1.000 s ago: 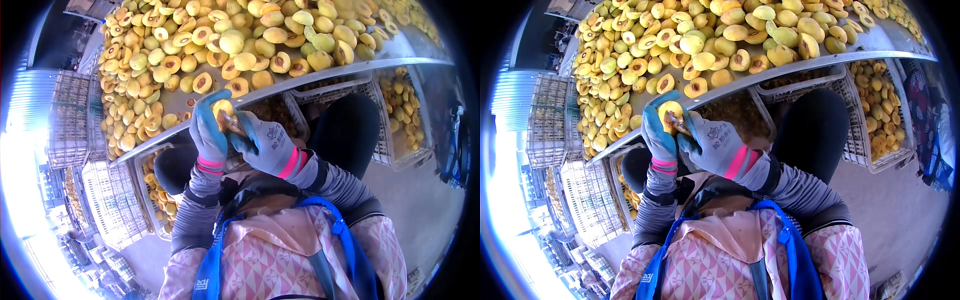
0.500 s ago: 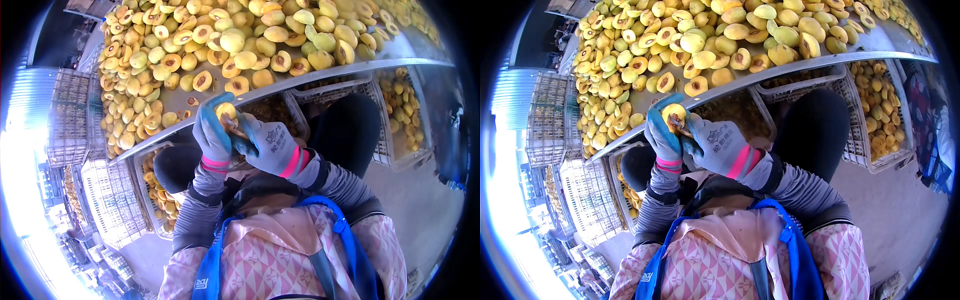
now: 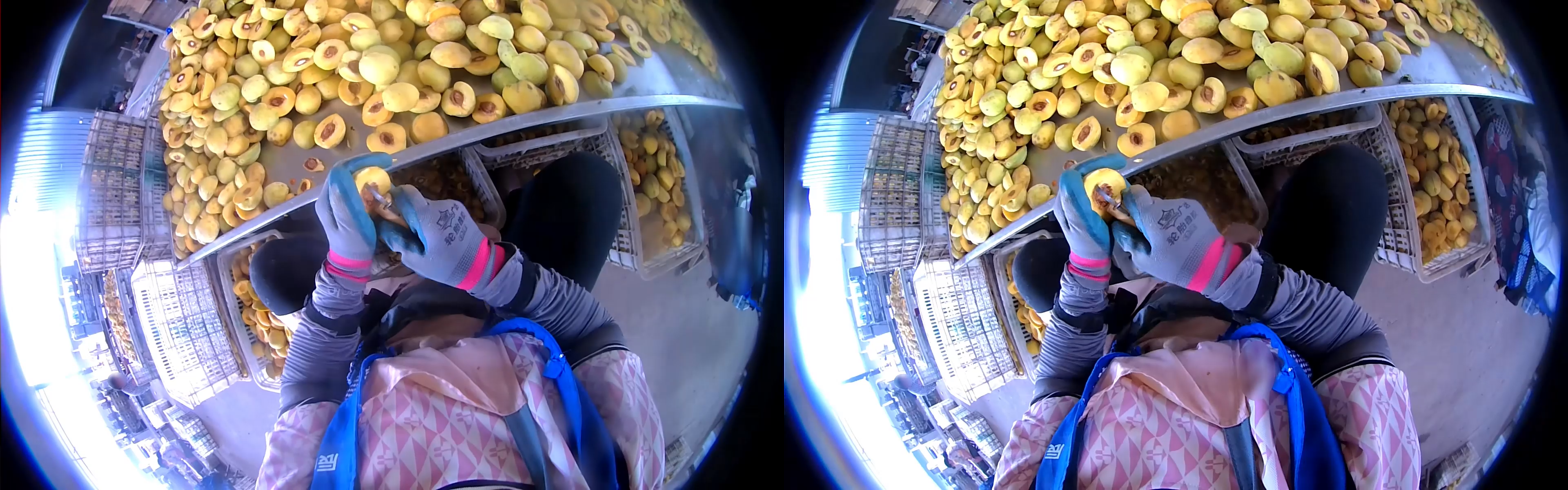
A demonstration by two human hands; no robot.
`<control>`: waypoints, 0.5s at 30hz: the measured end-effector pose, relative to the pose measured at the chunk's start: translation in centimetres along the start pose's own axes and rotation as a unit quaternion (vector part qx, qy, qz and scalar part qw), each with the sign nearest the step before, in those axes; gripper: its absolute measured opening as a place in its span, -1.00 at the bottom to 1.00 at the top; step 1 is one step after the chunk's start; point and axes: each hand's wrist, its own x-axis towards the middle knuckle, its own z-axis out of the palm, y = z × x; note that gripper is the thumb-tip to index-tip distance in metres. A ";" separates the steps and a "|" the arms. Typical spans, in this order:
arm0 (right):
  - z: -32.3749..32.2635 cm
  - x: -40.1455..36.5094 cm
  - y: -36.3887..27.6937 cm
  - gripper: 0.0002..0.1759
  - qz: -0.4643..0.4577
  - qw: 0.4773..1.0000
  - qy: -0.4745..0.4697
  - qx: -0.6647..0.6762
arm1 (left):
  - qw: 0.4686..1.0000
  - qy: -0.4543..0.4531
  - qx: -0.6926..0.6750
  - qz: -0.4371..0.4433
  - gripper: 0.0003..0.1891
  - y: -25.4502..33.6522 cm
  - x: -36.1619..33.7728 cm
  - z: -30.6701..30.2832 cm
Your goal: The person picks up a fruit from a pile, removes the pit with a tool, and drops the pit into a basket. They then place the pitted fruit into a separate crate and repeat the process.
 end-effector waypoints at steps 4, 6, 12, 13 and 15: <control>-0.3 0.2 0.6 -0.62 -0.031 0.998 -0.030 -0.039 | 0.966 -0.050 0.228 0.108 -0.59 -2.0 -0.3 -0.8; -0.3 0.2 0.2 -0.61 -0.020 1.000 -0.020 0.014 | 0.971 -0.072 0.206 0.098 -0.56 -2.4 -0.4 -1.0; -0.4 0.1 0.3 -0.64 0.003 0.997 -0.018 0.072 | 0.971 0.102 0.193 0.097 -0.59 -1.4 -1.2 1.1; -0.7 0.1 0.0 -0.64 0.011 0.999 -0.024 0.035 | 0.971 0.101 0.193 0.097 -0.59 -1.9 -1.1 0.7; -0.7 0.2 0.4 -0.61 0.006 0.998 -0.064 0.004 | 0.967 -0.085 0.201 0.132 -0.52 -3.1 -0.4 -0.7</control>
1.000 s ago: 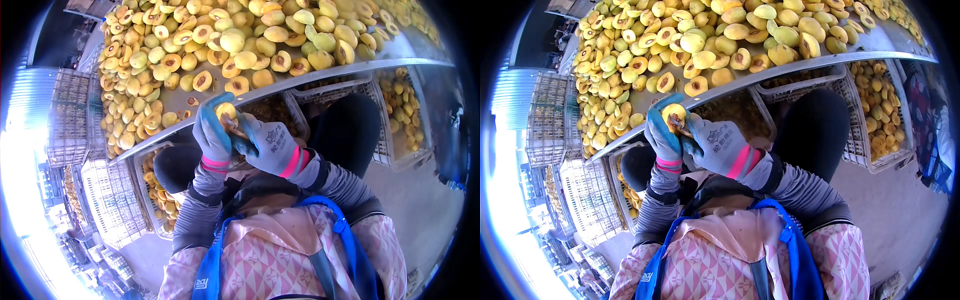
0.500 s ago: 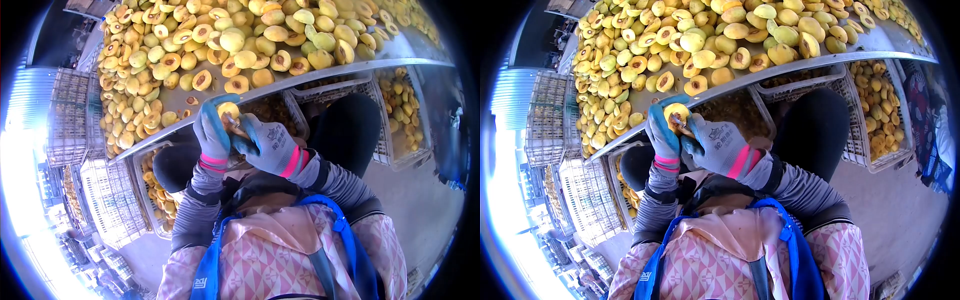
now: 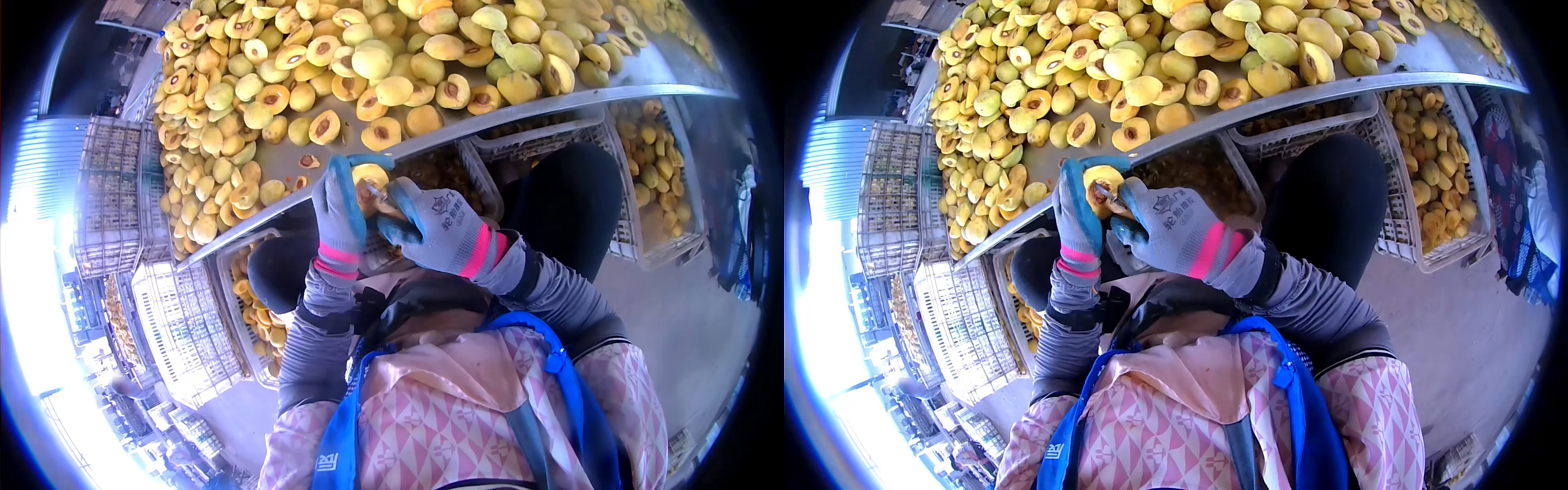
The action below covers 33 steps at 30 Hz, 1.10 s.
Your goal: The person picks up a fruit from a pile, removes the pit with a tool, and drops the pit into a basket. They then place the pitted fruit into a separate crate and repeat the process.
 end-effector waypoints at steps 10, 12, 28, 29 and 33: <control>0.3 0.1 0.1 -0.65 0.011 0.995 -0.020 0.100 | 0.833 -0.027 -0.431 -0.346 -0.74 2.6 2.8 -1.7; 0.4 0.1 0.4 -0.65 0.004 0.994 -0.015 0.110 | 0.819 -0.016 -0.478 -0.317 -0.69 3.6 3.8 -2.3; -2.2 0.3 -0.1 -0.59 0.279 0.752 -0.171 0.573 | 0.922 0.080 -0.297 -0.237 -0.45 1.4 1.1 -0.8; -2.5 0.0 0.2 -0.55 0.246 0.736 -0.172 0.607 | 0.953 0.102 -0.162 -0.235 -0.42 1.1 1.0 -0.7; -1.8 0.9 -0.8 -0.58 0.281 0.853 -0.172 0.404 | 0.658 0.054 -0.582 -0.474 -0.36 2.6 2.2 -5.2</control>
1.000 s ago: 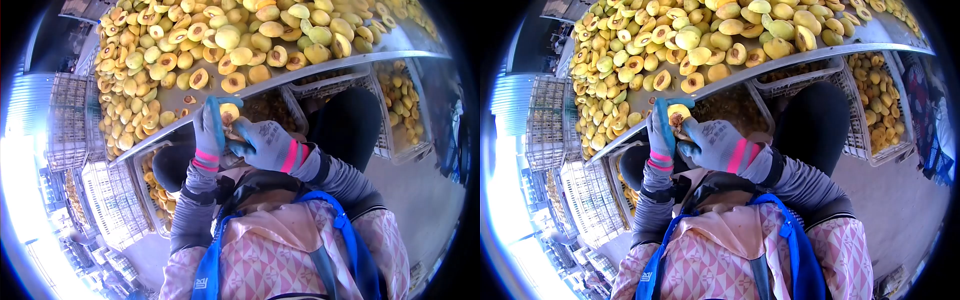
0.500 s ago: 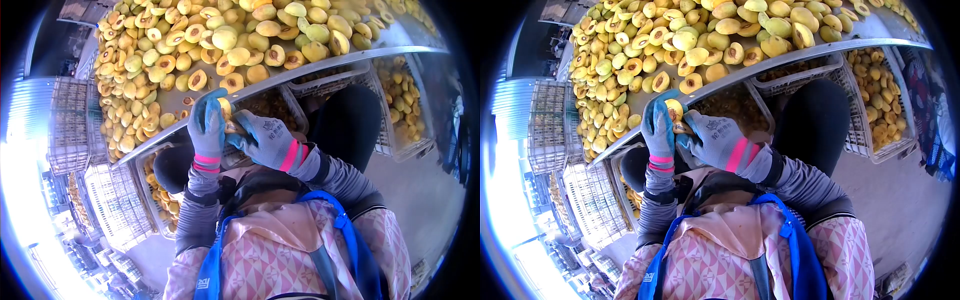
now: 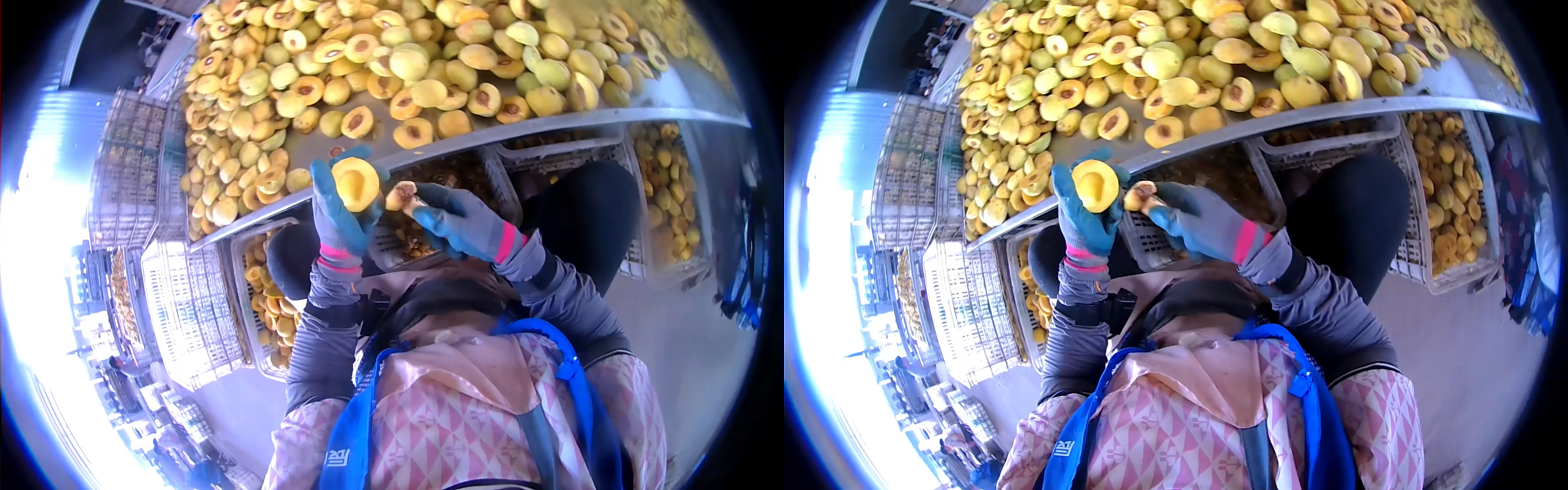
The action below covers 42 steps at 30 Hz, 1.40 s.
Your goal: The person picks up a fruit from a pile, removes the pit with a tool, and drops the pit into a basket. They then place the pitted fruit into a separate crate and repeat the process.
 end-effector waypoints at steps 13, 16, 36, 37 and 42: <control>-2.6 5.9 11.9 -0.53 0.102 0.603 -0.148 -0.777 | 0.932 0.338 0.100 0.080 -0.47 3.3 -11.9 -24.8; -3.0 5.8 12.2 -0.47 0.129 0.675 -0.040 -0.725 | 0.896 0.424 0.133 0.022 -0.53 -4.3 -16.9 -37.6; -4.1 8.2 16.2 -0.24 0.184 0.626 -0.129 -0.747 | 0.738 0.442 0.454 -0.231 -0.59 -19.3 -20.4 -55.7; -3.3 8.3 15.8 -0.25 0.168 0.635 -0.130 -0.743 | 0.711 0.409 0.525 -0.229 -0.66 -19.6 -20.0 -56.5; -0.2 9.5 13.7 -0.27 0.210 0.645 -0.107 -0.727 | 0.706 0.387 0.593 -0.007 -0.65 -9.9 -15.3 -46.2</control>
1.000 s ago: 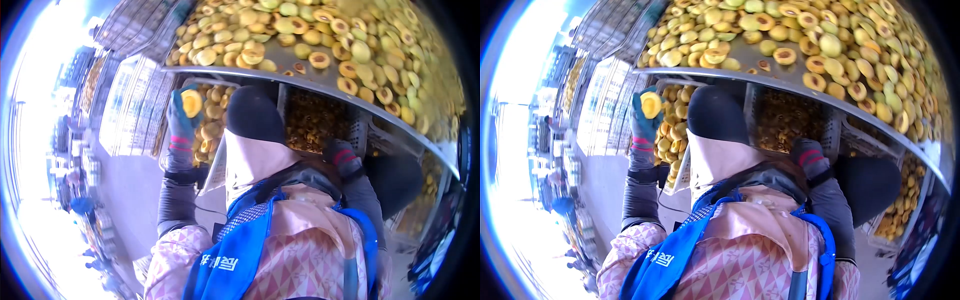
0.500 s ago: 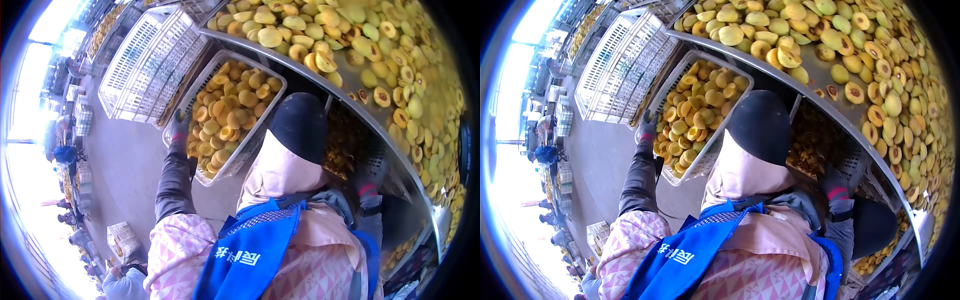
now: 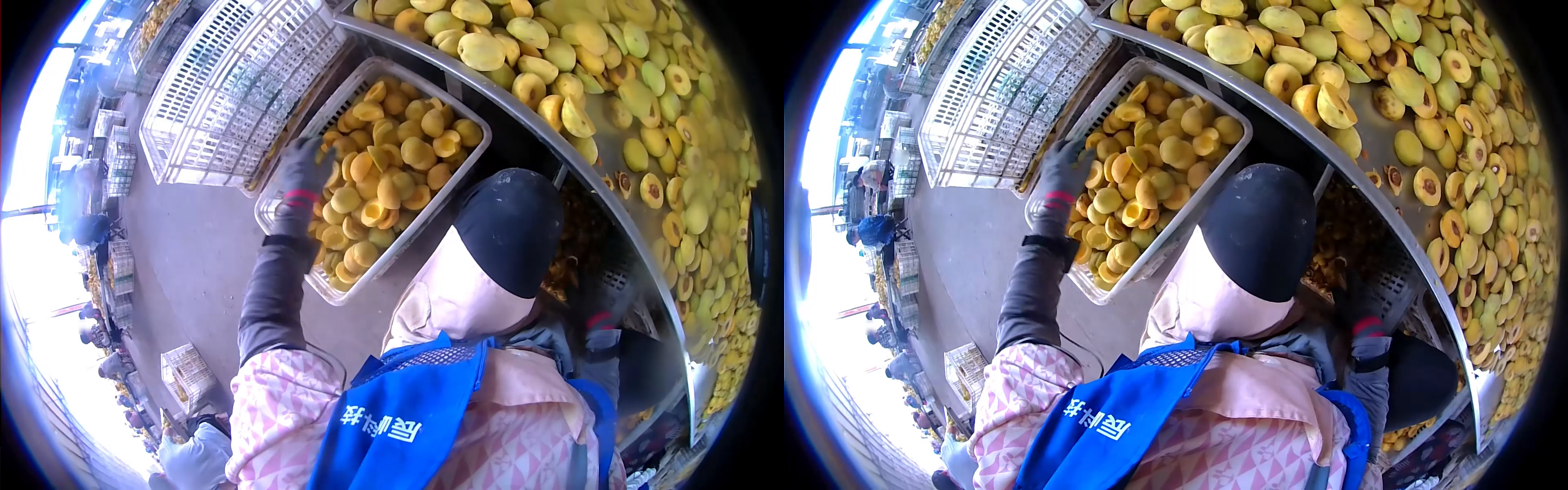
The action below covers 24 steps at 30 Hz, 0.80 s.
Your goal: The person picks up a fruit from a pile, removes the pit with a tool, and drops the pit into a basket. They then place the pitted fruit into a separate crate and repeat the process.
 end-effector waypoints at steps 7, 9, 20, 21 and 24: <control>2.1 1.8 1.5 -0.49 -0.097 0.989 0.107 0.028 | 0.977 -0.118 0.114 0.138 -0.05 11.1 -4.1 5.8; 2.0 2.0 2.3 -0.43 -0.089 0.992 0.088 0.029 | 0.985 -0.137 0.081 0.070 -0.05 9.6 -3.9 5.1; 1.5 1.5 0.5 -0.36 -0.069 0.997 0.033 -0.003 | 0.964 -0.136 0.203 -0.103 -0.16 -7.4 -10.6 0.0; 1.9 1.7 0.9 -0.36 -0.117 0.990 0.077 0.007 | 0.960 -0.159 0.189 -0.128 -0.18 -8.4 -11.9 -0.1; 4.1 3.5 3.9 -0.36 -0.177 0.977 0.110 0.038 | 0.950 -0.232 0.116 -0.174 -0.41 -8.6 -14.6 -0.5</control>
